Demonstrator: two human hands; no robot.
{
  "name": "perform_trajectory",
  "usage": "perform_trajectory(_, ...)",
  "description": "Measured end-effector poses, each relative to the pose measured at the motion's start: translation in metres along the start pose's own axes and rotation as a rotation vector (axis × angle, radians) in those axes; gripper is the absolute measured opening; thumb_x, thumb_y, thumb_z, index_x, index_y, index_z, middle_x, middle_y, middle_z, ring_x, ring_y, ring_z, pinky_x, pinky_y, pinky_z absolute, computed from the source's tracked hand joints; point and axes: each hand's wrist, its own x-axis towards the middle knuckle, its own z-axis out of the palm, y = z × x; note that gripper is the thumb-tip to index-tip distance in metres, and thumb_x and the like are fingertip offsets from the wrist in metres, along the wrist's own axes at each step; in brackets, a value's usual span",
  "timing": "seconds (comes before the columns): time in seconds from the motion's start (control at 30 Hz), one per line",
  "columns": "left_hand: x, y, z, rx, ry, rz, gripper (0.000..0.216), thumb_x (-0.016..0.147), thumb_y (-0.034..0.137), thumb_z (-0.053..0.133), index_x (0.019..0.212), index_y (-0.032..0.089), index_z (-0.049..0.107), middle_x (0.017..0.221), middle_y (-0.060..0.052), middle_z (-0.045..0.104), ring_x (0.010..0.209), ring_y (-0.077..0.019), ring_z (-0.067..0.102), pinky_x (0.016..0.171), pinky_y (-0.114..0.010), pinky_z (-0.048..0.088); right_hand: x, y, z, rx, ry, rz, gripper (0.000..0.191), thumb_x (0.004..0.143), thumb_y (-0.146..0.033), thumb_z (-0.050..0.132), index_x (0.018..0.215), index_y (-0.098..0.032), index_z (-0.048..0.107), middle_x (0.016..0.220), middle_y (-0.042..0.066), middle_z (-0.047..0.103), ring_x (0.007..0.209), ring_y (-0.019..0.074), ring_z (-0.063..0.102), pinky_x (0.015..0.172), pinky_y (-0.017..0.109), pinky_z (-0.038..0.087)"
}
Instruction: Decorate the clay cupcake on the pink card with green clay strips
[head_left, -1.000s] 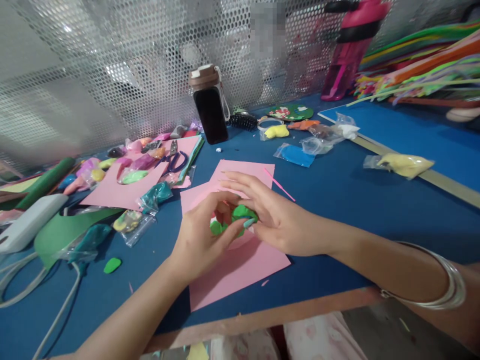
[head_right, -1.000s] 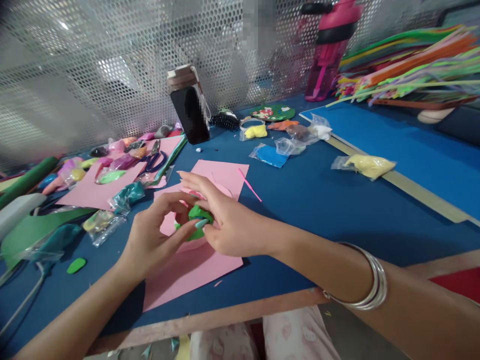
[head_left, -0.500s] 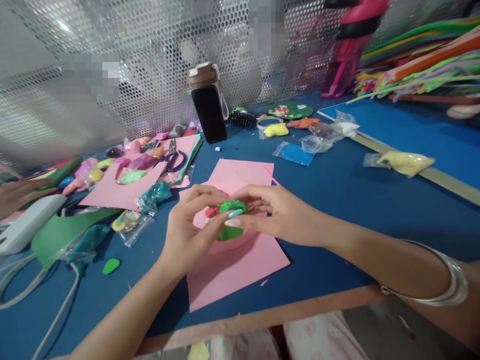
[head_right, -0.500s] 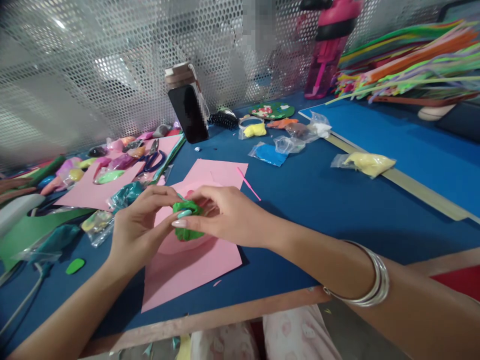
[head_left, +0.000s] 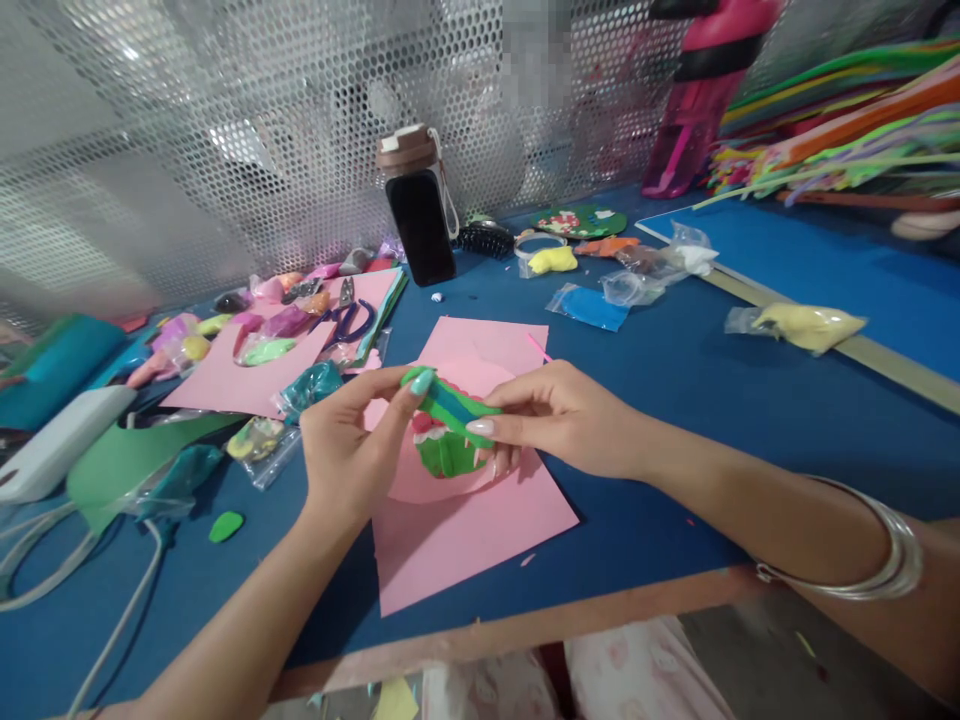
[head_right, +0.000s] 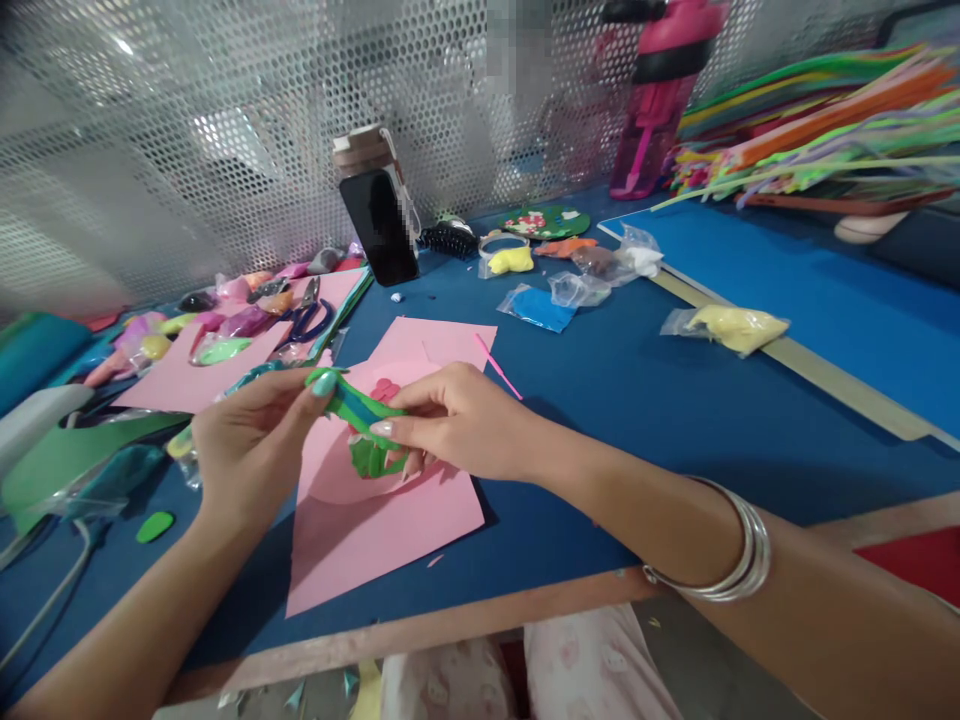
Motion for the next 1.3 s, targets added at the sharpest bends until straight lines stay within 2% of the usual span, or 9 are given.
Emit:
perform_trajectory(0.17,0.006,-0.005,-0.006,-0.067,0.15,0.055,0.023,0.078,0.036,0.062,0.097,0.024,0.066,0.085,0.0,0.066,0.081,-0.0134,0.06,0.076,-0.025,0.048,0.001,0.001,-0.001,0.166,-0.031,-0.075,0.015,0.075,-0.023,0.06,0.075,-0.009,0.064,0.065,0.004,0.064,0.058,0.0117,0.061,0.057,0.022,0.05)
perform_trajectory(0.27,0.004,-0.001,-0.005,-0.082,-0.085,0.097,0.04,0.076,0.038,0.064,0.113,0.024,0.058,0.1,-0.004,0.063,0.094,-0.0174,0.058,0.081,-0.028,0.048,0.0,0.0,0.001,0.198,-0.083,-0.128,0.024,0.079,-0.032,0.06,0.086,-0.009,0.065,0.08,0.006,0.066,0.074,0.0143,0.063,0.068,0.025,0.051)
perform_trajectory(0.37,0.001,0.004,-0.001,-0.075,-0.346,0.104,0.031,0.076,0.034,0.064,0.104,0.021,0.063,0.101,-0.007,0.065,0.093,-0.0195,0.059,0.082,-0.031,0.048,-0.002,0.0,0.003,0.084,-0.104,-0.147,0.026,0.073,-0.032,0.068,0.091,-0.012,0.066,0.085,0.003,0.066,0.08,0.0148,0.062,0.074,0.025,0.05)
perform_trajectory(0.57,-0.001,0.01,0.005,-0.119,-0.514,0.088,0.017,0.083,0.029,0.056,0.078,0.02,0.069,0.076,-0.004,0.068,0.07,-0.0155,0.061,0.066,-0.027,0.049,-0.001,0.004,0.004,-0.125,0.008,-0.086,0.021,0.073,-0.032,0.067,0.073,-0.012,0.068,0.064,0.002,0.064,0.061,0.0127,0.061,0.054,0.021,0.048)
perform_trajectory(0.7,0.0,0.005,0.003,-0.084,-0.346,-0.046,0.025,0.085,0.037,0.052,0.083,0.019,0.069,0.073,-0.001,0.067,0.065,-0.0137,0.06,0.059,-0.025,0.049,-0.001,0.003,0.002,-0.131,0.005,-0.059,0.025,0.079,-0.032,0.059,0.068,-0.011,0.065,0.061,0.004,0.063,0.058,0.0143,0.062,0.05,0.022,0.049)
perform_trajectory(0.87,0.008,-0.006,-0.006,-0.153,0.013,-0.045,0.025,0.086,0.04,0.051,0.103,0.027,0.064,0.098,0.004,0.066,0.088,-0.0115,0.059,0.077,-0.023,0.049,-0.003,0.0,0.003,-0.093,-0.049,-0.024,0.015,0.078,-0.018,0.054,0.07,-0.009,0.063,0.066,0.006,0.064,0.06,0.0144,0.062,0.055,0.024,0.05)
perform_trajectory(1.0,0.008,-0.003,-0.006,-0.16,-0.084,0.042,0.034,0.082,0.038,0.058,0.114,0.029,0.058,0.106,0.0,0.064,0.099,-0.0152,0.057,0.081,-0.026,0.05,-0.004,-0.001,0.003,-0.054,-0.023,-0.132,0.018,0.075,-0.024,0.062,0.086,-0.01,0.064,0.085,0.006,0.067,0.079,0.0165,0.063,0.068,0.025,0.05)
perform_trajectory(1.17,0.0,0.007,0.002,-0.024,-0.426,0.129,0.025,0.083,0.03,0.056,0.104,0.021,0.065,0.103,-0.007,0.067,0.093,-0.0191,0.062,0.08,-0.03,0.051,-0.002,0.003,0.003,-0.12,-0.038,-0.149,0.023,0.074,-0.026,0.066,0.092,-0.012,0.065,0.087,0.005,0.068,0.084,0.0178,0.063,0.074,0.027,0.05)
perform_trajectory(1.3,-0.005,0.008,0.004,0.046,-0.336,0.161,0.014,0.079,0.023,0.06,0.088,0.02,0.07,0.08,-0.003,0.071,0.069,-0.0151,0.064,0.061,-0.024,0.051,0.001,0.007,0.004,-0.121,0.0,-0.109,0.012,0.079,-0.024,0.06,0.08,-0.013,0.066,0.074,0.003,0.068,0.071,0.0148,0.065,0.066,0.024,0.053)
